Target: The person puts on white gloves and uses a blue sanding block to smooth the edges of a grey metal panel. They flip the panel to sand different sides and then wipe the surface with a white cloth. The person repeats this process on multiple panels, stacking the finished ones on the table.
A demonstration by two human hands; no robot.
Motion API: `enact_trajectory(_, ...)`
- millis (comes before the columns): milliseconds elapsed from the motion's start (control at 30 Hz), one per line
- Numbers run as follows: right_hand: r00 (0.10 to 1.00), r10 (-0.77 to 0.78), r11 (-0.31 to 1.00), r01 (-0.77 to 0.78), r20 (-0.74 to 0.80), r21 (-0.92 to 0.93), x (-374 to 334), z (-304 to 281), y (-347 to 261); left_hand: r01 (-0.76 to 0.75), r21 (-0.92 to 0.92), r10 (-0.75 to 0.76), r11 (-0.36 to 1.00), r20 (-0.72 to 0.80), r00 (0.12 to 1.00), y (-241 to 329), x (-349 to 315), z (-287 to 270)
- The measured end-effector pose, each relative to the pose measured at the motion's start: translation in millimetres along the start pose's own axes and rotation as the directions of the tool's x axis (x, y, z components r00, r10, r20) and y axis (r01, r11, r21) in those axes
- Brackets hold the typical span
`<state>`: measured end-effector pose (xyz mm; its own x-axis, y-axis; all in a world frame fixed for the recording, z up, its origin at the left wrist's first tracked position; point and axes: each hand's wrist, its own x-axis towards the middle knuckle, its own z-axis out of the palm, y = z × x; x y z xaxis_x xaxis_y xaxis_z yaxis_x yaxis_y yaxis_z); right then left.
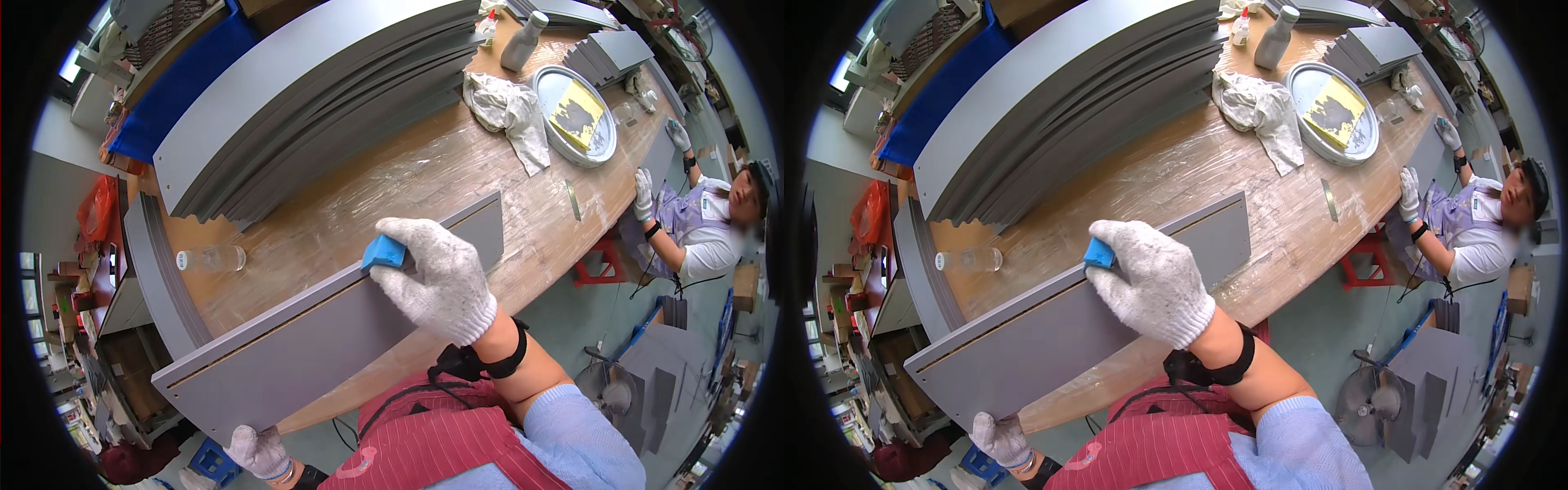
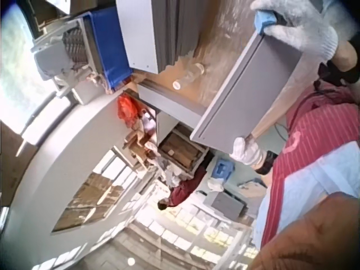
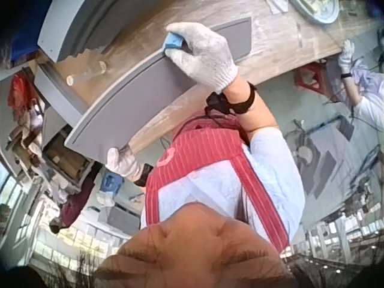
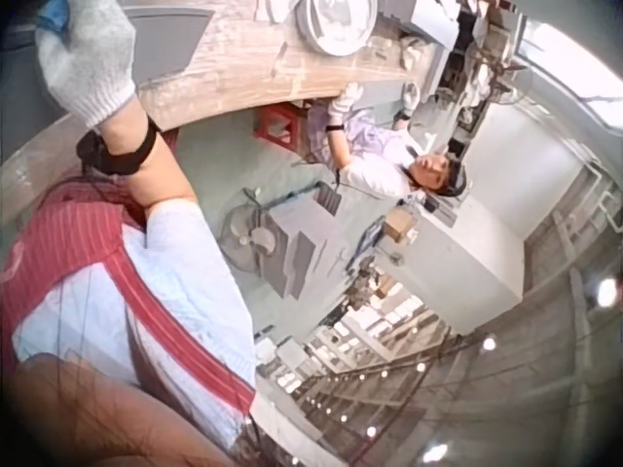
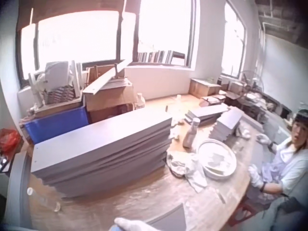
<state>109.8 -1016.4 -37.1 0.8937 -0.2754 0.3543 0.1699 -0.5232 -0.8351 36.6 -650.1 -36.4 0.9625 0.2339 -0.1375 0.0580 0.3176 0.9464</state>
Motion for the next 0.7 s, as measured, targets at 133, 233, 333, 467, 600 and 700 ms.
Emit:
enact_trajectory(133, 0.963, 0.178, 0.92, -0.235, -0.2, -0.313, -9.9, -53.8, 85.8, 0.006, -0.029, -0.006, 1.0, 0.016, 1.0, 0.1, 1.7, -2.7)
enact_trajectory(233, 0.885, 0.333, 0.863, -0.425, -0.325, -0.273, -13.7, -80.5, 116.9, 0.028, -0.043, -0.021, 0.999, 0.145, 0.989, -3.5, 14.1, -34.1)
enact_trajectory(333, 0.923, 0.273, 0.962, -0.267, -0.27, 0.06, -7.3, -55.7, 78.3, 0.024, -0.043, -0.019, 0.999, 0.115, 0.993, -1.0, 17.7, -62.6)
enact_trajectory(467, 0.994, -0.058, 0.997, 0.063, -0.097, 0.044, 2.3, -30.3, 42.7, 0.013, -0.017, -0.011, 1.0, 0.128, 0.992, 5.0, 25.2, -74.7)
enact_trajectory(600, 0.987, 0.024, 1.0, -0.023, -0.161, 0.008, 1.6, -41.9, 70.8, 0.074, -0.045, -0.068, 0.996, 0.132, 0.989, 5.5, 36.5, -76.5)
enact_trajectory(700, 0.95, 0.226, 0.961, -0.254, -0.214, -0.111, -6.7, -68.7, 114.5, 0.101, -0.055, -0.093, 0.993, 0.132, 0.987, 6.6, 36.8, -77.4)
